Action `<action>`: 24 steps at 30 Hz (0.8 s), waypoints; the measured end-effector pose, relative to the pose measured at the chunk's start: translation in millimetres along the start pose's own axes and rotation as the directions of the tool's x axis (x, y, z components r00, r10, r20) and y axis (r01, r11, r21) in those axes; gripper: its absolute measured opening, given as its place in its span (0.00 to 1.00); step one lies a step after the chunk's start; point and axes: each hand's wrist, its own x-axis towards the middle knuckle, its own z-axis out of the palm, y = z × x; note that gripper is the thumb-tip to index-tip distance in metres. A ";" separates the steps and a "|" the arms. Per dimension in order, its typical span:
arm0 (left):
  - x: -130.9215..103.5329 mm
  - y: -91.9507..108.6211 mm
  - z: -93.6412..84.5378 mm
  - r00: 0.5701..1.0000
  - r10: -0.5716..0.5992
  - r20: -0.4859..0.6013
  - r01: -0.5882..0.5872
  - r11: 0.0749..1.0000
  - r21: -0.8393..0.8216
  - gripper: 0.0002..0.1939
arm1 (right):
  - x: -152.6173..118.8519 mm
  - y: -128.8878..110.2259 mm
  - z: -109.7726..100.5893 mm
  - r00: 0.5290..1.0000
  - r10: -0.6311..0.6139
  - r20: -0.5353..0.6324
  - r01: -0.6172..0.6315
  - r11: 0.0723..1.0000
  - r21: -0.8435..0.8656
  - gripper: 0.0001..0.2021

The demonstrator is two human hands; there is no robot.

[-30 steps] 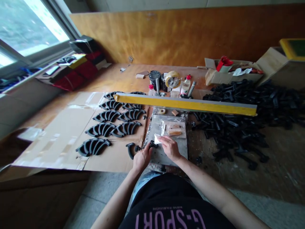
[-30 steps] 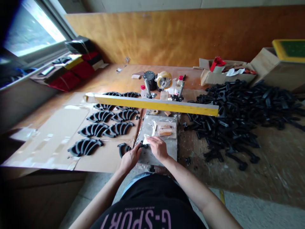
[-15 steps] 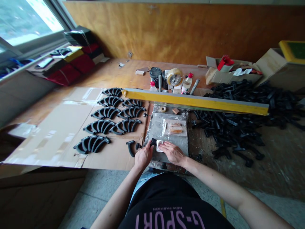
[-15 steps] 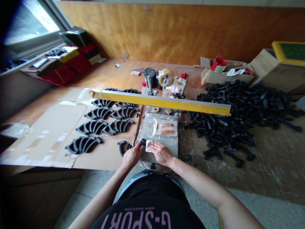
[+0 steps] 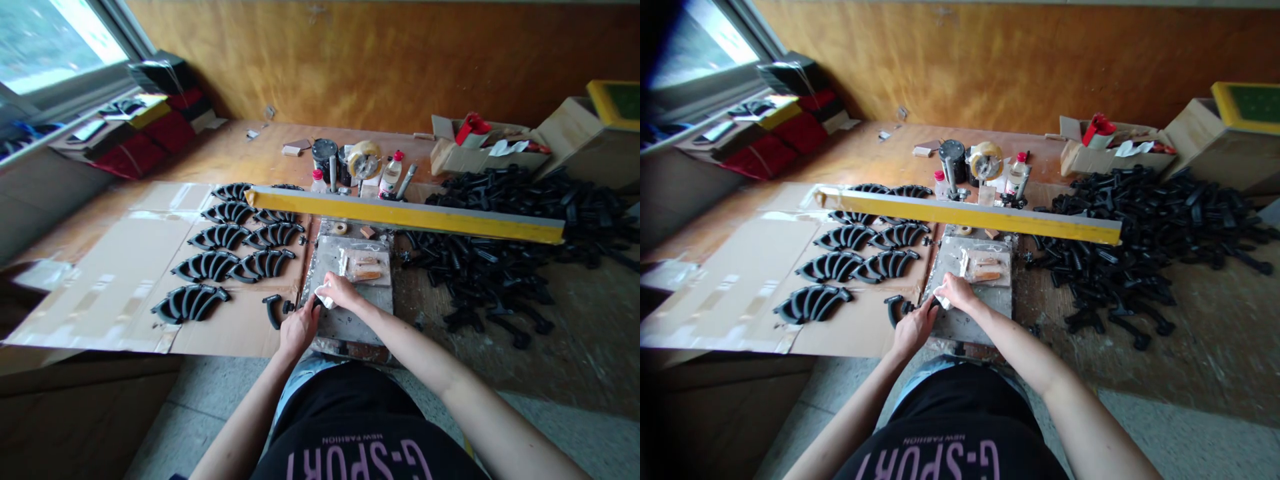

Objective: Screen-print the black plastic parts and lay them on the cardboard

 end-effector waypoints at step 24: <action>4.2 5.2 -1.0 0.998 -0.049 0.045 0.049 0.999 -0.005 0.26 | -2.7 25.9 -38.1 0.981 -0.124 0.152 0.099 0.981 0.165 0.08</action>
